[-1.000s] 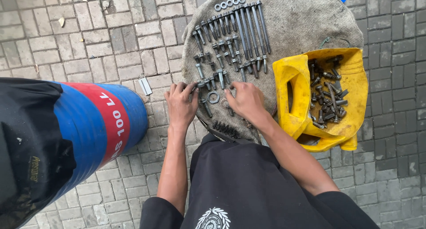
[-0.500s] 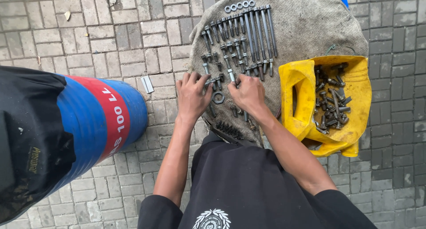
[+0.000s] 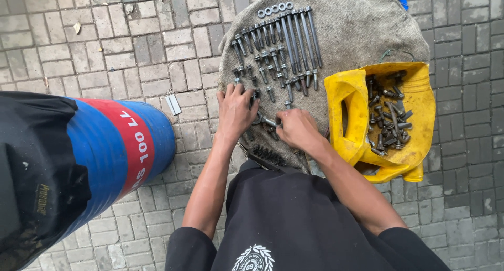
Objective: Organizing and aligning various bolts, nuts, and washers into neat rows on a cloth.
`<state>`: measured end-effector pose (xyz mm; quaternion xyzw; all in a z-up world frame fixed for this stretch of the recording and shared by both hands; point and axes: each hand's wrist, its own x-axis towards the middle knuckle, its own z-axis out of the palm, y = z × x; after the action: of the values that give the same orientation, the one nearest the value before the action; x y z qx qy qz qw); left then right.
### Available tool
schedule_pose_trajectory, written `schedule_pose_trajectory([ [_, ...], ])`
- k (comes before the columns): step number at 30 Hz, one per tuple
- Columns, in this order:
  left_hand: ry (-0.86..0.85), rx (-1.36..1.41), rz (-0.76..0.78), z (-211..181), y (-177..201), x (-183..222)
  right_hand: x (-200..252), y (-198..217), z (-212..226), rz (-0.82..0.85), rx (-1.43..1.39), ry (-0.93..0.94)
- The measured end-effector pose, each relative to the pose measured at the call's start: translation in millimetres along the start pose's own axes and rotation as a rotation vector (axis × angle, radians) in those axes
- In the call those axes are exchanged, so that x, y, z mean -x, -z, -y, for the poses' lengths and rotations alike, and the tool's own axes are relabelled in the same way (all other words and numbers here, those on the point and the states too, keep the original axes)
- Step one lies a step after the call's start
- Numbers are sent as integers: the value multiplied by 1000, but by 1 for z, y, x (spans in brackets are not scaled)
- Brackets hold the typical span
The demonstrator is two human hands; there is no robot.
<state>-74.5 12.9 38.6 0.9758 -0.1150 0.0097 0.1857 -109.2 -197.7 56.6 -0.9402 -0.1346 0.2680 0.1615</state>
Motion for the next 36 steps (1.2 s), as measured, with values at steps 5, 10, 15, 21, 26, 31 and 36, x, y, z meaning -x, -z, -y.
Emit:
schedule_pose_trajectory([
  [5, 84, 23, -95, 9, 5, -5, -24, 28, 29, -246, 27, 131],
  [10, 78, -39, -235, 23, 13, -6, -69, 6, 22, -391, 127, 219],
  [15, 115, 19, -275, 24, 13, 2, -84, -2, 13, -266, 206, 192],
  [21, 149, 76, -279, 34, 10, -6, -89, 7, 17, -377, 278, 279],
  [26, 144, 71, -266, 38, 7, -11, -105, 34, 40, -315, 220, 304],
  [31, 136, 64, -252, 44, 1, -13, -126, 22, 40, -232, 238, 279],
  [36, 102, 64, -238, 46, 1, -17, -127, 30, 47, -177, 245, 255],
])
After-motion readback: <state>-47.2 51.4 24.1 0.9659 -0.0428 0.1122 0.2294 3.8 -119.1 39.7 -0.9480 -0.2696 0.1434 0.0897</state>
